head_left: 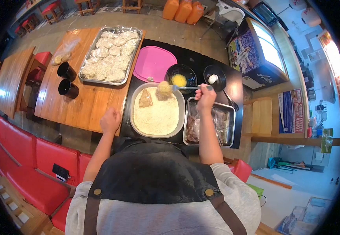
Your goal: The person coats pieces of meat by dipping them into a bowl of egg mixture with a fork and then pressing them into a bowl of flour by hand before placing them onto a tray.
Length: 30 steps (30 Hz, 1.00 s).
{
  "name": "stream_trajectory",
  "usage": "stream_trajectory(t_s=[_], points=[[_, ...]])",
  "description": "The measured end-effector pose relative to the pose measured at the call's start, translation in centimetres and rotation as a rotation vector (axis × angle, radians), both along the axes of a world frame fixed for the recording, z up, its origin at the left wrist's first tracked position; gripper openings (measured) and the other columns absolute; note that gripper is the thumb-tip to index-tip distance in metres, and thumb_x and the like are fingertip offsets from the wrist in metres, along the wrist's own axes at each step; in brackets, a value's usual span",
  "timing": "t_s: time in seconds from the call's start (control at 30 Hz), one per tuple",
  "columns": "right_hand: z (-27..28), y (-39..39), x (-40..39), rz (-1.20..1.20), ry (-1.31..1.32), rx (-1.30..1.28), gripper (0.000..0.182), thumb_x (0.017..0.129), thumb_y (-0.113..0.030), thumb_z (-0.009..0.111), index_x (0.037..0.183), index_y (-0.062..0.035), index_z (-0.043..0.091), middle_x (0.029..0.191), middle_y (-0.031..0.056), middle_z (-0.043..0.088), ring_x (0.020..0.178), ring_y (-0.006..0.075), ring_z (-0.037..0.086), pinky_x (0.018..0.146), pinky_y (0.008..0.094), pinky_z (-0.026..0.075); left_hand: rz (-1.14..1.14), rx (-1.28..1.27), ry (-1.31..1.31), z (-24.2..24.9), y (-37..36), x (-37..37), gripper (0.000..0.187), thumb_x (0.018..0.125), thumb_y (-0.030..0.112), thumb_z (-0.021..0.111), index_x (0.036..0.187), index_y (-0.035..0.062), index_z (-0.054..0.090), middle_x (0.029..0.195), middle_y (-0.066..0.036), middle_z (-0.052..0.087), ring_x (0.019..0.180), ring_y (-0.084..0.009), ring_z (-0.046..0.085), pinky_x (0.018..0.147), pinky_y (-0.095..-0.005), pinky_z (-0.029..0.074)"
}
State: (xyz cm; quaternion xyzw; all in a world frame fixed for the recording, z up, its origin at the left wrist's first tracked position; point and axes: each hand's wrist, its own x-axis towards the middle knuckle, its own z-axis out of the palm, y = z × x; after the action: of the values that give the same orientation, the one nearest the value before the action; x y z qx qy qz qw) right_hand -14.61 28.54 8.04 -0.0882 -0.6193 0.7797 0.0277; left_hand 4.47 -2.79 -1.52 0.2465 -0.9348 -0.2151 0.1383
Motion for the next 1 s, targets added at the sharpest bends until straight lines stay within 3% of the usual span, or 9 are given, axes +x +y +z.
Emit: stream_trajectory(t_s=[0.13, 0.2, 0.3, 0.43, 0.53, 0.6, 0.63, 0.77, 1.0], points=[[0.4, -3.3, 2.5, 0.150, 0.081, 0.255, 0.018, 0.085, -0.018, 0.057, 0.082, -0.0002, 0.057, 0.061, 0.0033, 0.057, 0.045, 0.0069, 0.050, 0.040, 0.0193, 0.041, 0.003, -0.003, 0.001, -0.3, 0.0, -0.1, 0.015, 0.077, 0.023, 0.053, 0.072, 0.0097, 0.051, 0.066, -0.014, 0.058, 0.059, -0.0340, 0.057, 0.052, -0.0441, 0.044], [0.7, -3.6, 3.3, 0.173, 0.148, 0.404, 0.016, 0.084, -0.015, 0.056, 0.080, 0.0001, 0.058, 0.061, 0.0067, 0.058, 0.047, 0.0132, 0.054, 0.045, 0.0244, 0.043, 0.001, 0.004, 0.001, -0.3, -0.1, -0.1, 0.015, 0.077, 0.023, 0.053, 0.071, 0.0096, 0.051, 0.066, -0.013, 0.058, 0.059, -0.0340, 0.057, 0.052, -0.0441, 0.044], [1.5, -3.9, 4.0, 0.101, 0.487, 0.870, 0.011, 0.081, -0.010, 0.054, 0.079, -0.0001, 0.059, 0.069, 0.0170, 0.059, 0.062, 0.0314, 0.059, 0.057, 0.0344, 0.046, 0.000, 0.011, 0.020, -0.3, 0.0, 0.0, 0.015, 0.076, 0.023, 0.053, 0.071, 0.0095, 0.051, 0.066, -0.013, 0.058, 0.059, -0.0340, 0.057, 0.052, -0.0441, 0.044], [3.0, -4.3, 5.3, 0.099, 0.538, 0.871, 0.013, 0.082, -0.012, 0.056, 0.079, -0.0001, 0.060, 0.072, 0.0169, 0.061, 0.064, 0.0316, 0.060, 0.057, 0.0339, 0.047, -0.002, 0.016, 0.003, -0.3, 0.0, -0.1, 0.015, 0.077, 0.024, 0.053, 0.071, 0.0102, 0.051, 0.067, -0.012, 0.058, 0.059, -0.0342, 0.057, 0.052, -0.0441, 0.043], [2.2, -4.8, 5.9, 0.053, 0.689, 0.849, 0.015, 0.082, -0.014, 0.056, 0.080, 0.0006, 0.059, 0.069, 0.0147, 0.061, 0.057, 0.0248, 0.060, 0.053, 0.0316, 0.047, 0.004, 0.011, -0.006, -0.6, 0.0, -0.2, 0.015, 0.079, 0.025, 0.052, 0.073, 0.0115, 0.052, 0.066, -0.012, 0.059, 0.059, -0.0339, 0.057, 0.052, -0.0441, 0.043], [1.3, -4.4, 6.0, 0.114, 0.218, 0.560, 0.016, 0.083, -0.015, 0.055, 0.079, 0.0006, 0.059, 0.065, 0.0107, 0.061, 0.049, 0.0146, 0.058, 0.046, 0.0270, 0.045, -0.009, 0.004, -0.010, -0.7, 0.1, -0.2, 0.015, 0.080, 0.026, 0.051, 0.074, 0.0119, 0.051, 0.065, -0.011, 0.058, 0.059, -0.0331, 0.057, 0.051, -0.0440, 0.043], [0.6, -3.9, 5.6, -0.003, 0.061, 0.257, 0.017, 0.084, -0.016, 0.055, 0.079, -0.0005, 0.058, 0.061, 0.0062, 0.059, 0.045, 0.0078, 0.053, 0.041, 0.0224, 0.043, 0.004, -0.002, -0.013, -0.6, 0.2, -0.1, 0.015, 0.080, 0.027, 0.051, 0.076, 0.0123, 0.051, 0.064, -0.010, 0.058, 0.058, -0.0323, 0.057, 0.051, -0.0438, 0.043], [-0.6, 3.1, 4.5, -0.214, -0.256, -0.269, 0.007, 0.080, -0.011, 0.060, 0.079, -0.0047, 0.056, 0.055, 0.0045, 0.053, 0.040, 0.0091, 0.046, 0.034, 0.0214, 0.036, -0.024, -0.047, 0.008, -1.0, 0.1, -0.1, 0.015, 0.081, 0.027, 0.051, 0.076, 0.0123, 0.050, 0.060, -0.008, 0.056, 0.054, -0.0292, 0.057, 0.049, -0.0422, 0.042], [-0.5, 17.3, 7.2, -0.320, -0.217, -0.001, 0.013, 0.082, -0.013, 0.058, 0.076, -0.0023, 0.054, 0.055, 0.0048, 0.053, 0.039, 0.0089, 0.045, 0.033, 0.0211, 0.036, -0.032, -0.057, 0.024, -0.5, 0.5, -0.2, 0.018, 0.081, 0.026, 0.052, 0.072, 0.0110, 0.049, 0.056, -0.007, 0.053, 0.051, -0.0284, 0.055, 0.048, -0.0402, 0.041]])
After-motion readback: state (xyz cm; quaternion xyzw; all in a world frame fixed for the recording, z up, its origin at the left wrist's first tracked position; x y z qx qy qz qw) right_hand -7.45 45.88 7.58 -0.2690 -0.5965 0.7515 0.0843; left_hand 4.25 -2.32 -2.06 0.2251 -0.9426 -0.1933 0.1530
